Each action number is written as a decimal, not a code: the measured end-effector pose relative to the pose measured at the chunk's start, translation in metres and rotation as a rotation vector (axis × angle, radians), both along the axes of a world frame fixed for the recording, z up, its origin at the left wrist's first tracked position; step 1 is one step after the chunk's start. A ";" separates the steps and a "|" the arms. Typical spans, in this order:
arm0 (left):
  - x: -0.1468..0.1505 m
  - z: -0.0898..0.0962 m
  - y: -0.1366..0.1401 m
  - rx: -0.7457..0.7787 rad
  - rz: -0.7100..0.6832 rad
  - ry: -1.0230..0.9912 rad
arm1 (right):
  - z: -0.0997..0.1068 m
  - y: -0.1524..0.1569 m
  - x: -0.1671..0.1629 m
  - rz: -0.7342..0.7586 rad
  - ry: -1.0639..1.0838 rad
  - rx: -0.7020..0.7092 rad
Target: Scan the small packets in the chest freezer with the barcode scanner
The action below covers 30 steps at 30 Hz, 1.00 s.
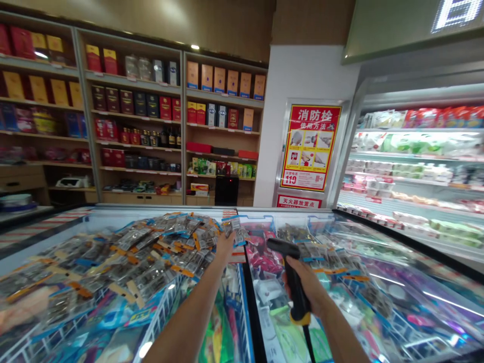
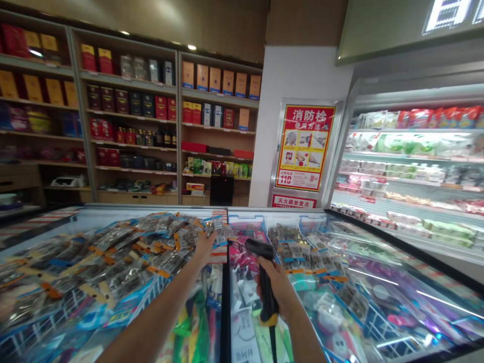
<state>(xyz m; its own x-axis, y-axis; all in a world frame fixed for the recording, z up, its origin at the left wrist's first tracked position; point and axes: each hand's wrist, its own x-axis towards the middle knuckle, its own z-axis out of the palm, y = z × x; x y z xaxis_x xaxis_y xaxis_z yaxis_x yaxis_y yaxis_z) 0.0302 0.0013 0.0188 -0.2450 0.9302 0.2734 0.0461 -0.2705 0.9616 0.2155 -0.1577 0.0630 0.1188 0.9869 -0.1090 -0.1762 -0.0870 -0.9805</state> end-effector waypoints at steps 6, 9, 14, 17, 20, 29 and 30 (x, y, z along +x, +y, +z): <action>-0.022 -0.005 0.000 0.033 0.002 0.042 | -0.014 0.001 -0.022 0.176 -0.073 -0.067; -0.018 -0.006 0.005 0.029 -0.018 0.013 | -0.015 -0.006 -0.022 0.179 -0.033 -0.087; -0.015 -0.004 0.006 0.037 -0.026 -0.022 | -0.012 -0.014 -0.023 0.170 0.017 -0.107; -0.015 -0.003 0.005 0.028 -0.022 -0.018 | -0.012 -0.015 -0.022 0.156 0.030 -0.112; -0.014 -0.004 0.003 0.027 -0.037 -0.030 | -0.011 -0.016 -0.023 0.169 0.035 -0.103; -0.010 -0.006 0.002 0.017 -0.094 -0.097 | -0.008 -0.018 -0.028 0.157 0.015 -0.049; -0.010 -0.006 0.002 0.027 -0.091 -0.098 | -0.008 -0.018 -0.028 0.157 0.016 -0.048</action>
<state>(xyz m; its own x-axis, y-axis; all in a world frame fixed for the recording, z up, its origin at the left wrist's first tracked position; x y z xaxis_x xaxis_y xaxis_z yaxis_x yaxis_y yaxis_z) 0.0206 0.0032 0.0125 -0.1863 0.9425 0.2773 -0.0734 -0.2948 0.9527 0.1877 -0.1758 0.0555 -0.0388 0.9869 -0.1566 -0.1720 -0.1610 -0.9719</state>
